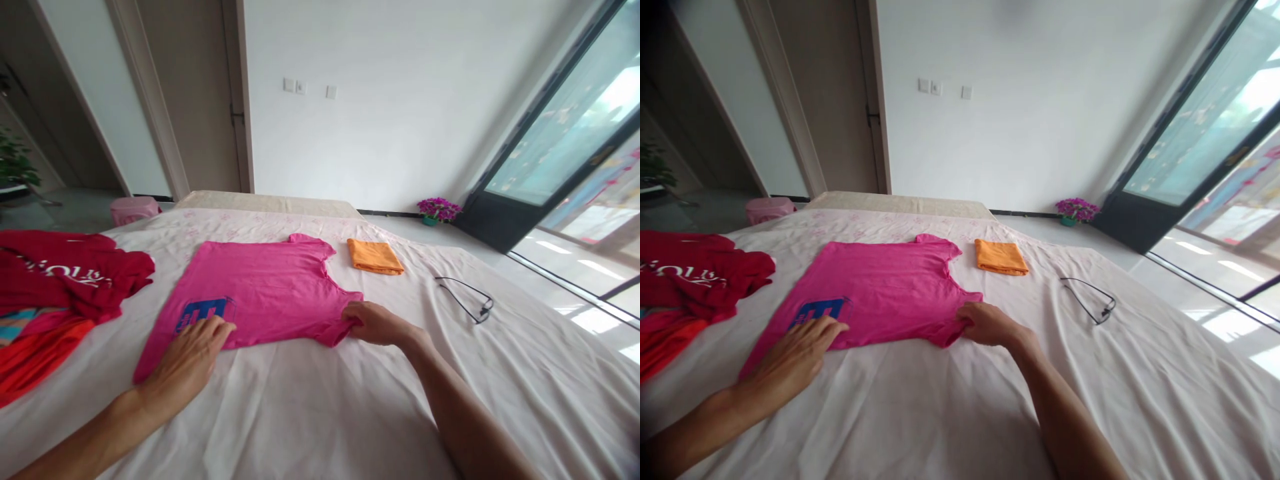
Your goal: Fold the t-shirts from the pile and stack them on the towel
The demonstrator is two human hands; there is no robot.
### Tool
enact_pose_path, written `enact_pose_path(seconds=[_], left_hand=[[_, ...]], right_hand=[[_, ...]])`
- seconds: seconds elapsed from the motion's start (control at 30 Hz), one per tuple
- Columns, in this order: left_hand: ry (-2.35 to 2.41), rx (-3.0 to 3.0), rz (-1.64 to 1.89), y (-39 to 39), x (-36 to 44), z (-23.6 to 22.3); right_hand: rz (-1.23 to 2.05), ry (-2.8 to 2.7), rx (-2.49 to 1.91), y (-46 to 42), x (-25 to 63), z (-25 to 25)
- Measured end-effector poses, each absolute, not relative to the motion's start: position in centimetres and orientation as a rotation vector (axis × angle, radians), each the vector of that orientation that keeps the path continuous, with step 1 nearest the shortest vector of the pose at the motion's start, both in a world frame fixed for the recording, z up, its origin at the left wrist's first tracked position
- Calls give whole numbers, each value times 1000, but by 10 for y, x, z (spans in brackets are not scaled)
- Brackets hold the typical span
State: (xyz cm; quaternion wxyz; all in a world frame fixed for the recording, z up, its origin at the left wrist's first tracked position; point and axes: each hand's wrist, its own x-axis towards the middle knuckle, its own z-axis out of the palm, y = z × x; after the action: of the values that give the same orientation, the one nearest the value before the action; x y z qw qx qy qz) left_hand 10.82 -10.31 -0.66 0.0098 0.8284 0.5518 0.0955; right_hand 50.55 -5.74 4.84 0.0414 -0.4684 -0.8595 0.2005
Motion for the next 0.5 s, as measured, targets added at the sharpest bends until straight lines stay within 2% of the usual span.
enact_pose_path(seconds=[0.23, 0.5], left_hand=[[1892, 2200, 501, -87, 14, -19], [1905, 1701, 768, -1, 1, -6]], right_hand=[[891, -2470, -1420, -12, 509, 68], [977, -2368, -1388, 90, 499, 61]])
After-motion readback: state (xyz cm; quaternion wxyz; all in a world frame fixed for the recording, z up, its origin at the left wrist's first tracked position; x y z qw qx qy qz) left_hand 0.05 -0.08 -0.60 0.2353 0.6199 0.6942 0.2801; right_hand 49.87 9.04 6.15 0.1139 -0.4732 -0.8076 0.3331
